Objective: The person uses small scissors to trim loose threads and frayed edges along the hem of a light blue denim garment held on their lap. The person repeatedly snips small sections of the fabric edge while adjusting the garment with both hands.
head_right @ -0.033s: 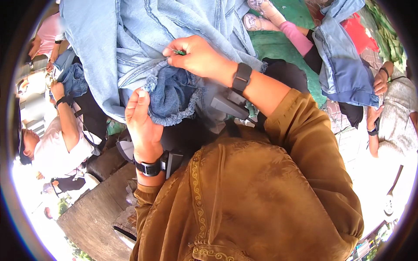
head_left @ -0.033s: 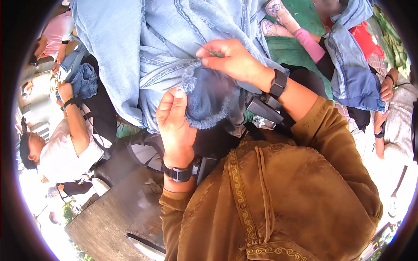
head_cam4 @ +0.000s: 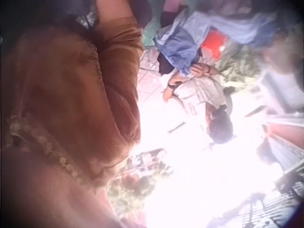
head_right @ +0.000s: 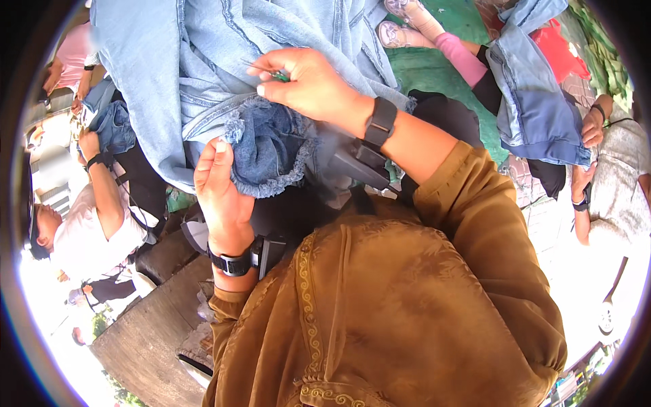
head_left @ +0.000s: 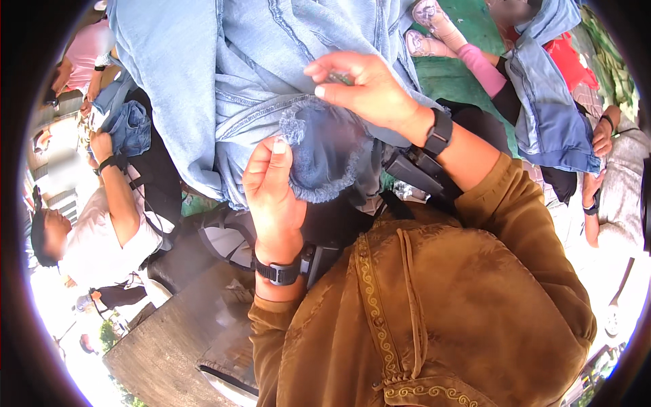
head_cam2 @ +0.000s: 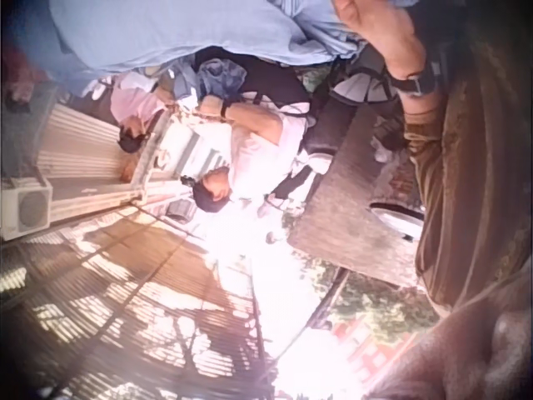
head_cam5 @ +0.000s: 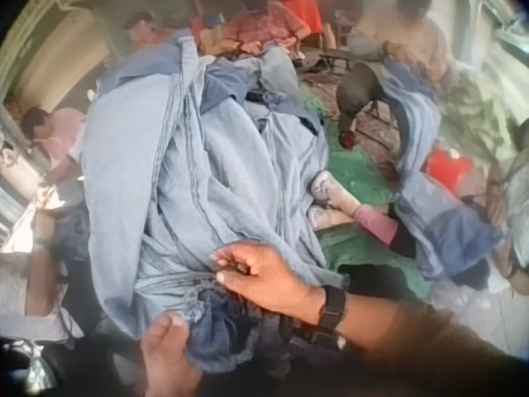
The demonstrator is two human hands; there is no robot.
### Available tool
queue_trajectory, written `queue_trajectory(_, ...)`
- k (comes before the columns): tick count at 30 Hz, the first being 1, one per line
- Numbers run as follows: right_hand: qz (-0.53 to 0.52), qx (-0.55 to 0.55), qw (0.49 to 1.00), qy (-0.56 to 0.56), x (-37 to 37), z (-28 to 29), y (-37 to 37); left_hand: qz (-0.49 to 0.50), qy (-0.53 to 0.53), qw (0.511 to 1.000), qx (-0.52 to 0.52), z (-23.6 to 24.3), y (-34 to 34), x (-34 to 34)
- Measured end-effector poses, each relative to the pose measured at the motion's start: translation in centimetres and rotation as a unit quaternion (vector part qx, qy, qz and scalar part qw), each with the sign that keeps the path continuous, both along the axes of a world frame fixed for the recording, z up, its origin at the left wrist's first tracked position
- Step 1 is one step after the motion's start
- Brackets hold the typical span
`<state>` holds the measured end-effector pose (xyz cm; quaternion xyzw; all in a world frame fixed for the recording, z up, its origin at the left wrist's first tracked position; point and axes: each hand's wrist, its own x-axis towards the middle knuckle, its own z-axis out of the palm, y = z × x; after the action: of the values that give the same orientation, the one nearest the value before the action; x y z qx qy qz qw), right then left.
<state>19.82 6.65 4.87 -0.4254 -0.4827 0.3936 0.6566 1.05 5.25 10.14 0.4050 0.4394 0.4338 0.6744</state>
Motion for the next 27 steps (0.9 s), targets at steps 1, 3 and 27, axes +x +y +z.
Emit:
queue_trajectory(1, -0.002, 0.044, 0.998, -0.042, 0.9, 1.5, -0.2, -0.014, -0.012, 1.0, 0.0, 0.1, 0.3, 0.5)
queue_trajectory(3, -0.009, 0.131, 0.983, -0.13, 2.7, 4.0, -1.0, -0.046, -0.039, 0.998, 0.002, 0.3, 0.6, 1.3)
queue_trajectory(27, -0.05, 0.034, 0.982, -0.18, 4.9, 3.1, -2.0, 0.028, 0.145, 0.986, 0.076, 1.2, -1.7, 1.0)
